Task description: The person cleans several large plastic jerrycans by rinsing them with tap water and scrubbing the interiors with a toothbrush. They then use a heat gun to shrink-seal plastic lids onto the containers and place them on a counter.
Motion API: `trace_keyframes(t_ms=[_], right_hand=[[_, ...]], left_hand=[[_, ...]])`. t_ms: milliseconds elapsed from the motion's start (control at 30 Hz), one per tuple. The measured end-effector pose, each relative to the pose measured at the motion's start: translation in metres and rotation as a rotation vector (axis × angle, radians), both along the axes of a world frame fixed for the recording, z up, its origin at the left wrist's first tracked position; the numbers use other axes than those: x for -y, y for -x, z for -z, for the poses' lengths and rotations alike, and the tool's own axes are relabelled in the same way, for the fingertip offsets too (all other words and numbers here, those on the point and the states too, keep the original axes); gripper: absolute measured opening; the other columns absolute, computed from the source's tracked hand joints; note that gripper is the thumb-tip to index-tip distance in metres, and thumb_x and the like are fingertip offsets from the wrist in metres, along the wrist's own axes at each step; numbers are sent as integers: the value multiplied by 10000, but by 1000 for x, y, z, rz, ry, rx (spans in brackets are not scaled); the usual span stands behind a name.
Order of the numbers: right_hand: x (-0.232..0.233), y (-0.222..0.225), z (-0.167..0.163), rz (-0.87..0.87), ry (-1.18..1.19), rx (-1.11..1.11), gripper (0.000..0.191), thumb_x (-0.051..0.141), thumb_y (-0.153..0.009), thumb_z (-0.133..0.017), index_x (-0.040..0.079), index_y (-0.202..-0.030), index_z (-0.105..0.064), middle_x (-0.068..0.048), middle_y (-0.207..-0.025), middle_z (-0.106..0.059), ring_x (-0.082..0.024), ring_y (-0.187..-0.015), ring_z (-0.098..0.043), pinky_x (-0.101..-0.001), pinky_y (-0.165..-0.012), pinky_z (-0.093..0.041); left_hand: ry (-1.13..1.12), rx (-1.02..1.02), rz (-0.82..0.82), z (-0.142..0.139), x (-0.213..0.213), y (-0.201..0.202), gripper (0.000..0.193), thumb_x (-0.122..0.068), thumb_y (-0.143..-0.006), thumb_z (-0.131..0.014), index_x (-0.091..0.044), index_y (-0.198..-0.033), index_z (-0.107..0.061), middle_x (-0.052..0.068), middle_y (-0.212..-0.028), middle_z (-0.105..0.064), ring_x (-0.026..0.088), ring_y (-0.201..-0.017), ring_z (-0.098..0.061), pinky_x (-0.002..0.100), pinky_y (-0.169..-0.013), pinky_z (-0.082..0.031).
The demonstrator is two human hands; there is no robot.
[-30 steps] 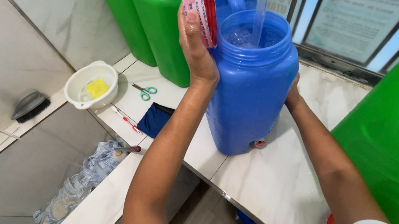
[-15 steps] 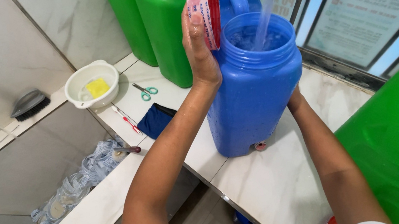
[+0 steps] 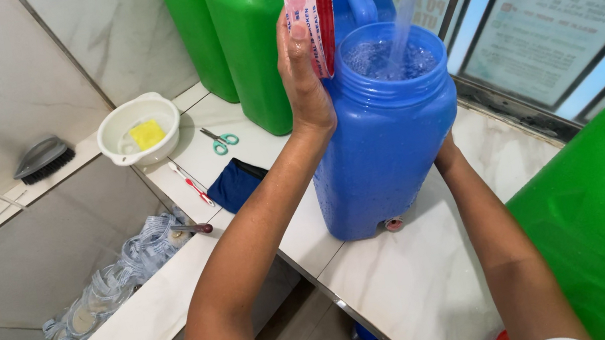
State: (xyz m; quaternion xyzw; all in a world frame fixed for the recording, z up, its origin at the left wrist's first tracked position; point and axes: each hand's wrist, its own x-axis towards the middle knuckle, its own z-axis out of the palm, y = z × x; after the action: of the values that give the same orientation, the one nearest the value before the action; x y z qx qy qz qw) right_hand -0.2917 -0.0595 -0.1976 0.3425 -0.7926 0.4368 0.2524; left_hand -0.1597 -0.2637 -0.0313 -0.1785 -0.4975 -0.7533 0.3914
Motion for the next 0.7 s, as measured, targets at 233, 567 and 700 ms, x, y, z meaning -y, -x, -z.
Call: trace_keyframes(t_ms=[233,567,700], right_hand=[[-16,-21,23,382,-357,-141,602,312,-990,-606,14,-1492,-461,-265,-1542,-412,-466,-1438,-312,-748,-1079,-178],[-20,-66,47,572,-221,384,792,334,-946,-592,17,-1579,-234,-215,-1627,-251,-443,-1506,-180,-728,-1147,-101],[-24,-69,55,600,-235,450,723,297,-977,-554,43,-1590,-267,-209,-1652,-227,-438,-1528,-171,-713,-1175,-103]], left_hand=[[17,5,-42,-2,0,-3,915,-707,-970,-482,-34,-1575,-350,172,-1445,-504,252,-1413,-479,402,-1211,-418],[48,-75,-46,0,-2,-3,814,-597,-1023,-577,11,-1544,-427,147,-1439,-536,214,-1366,-504,370,-1231,-383],[86,-122,-65,0,-2,-3,733,-507,-1045,-615,19,-1522,-438,151,-1455,-536,215,-1406,-508,377,-1268,-381]])
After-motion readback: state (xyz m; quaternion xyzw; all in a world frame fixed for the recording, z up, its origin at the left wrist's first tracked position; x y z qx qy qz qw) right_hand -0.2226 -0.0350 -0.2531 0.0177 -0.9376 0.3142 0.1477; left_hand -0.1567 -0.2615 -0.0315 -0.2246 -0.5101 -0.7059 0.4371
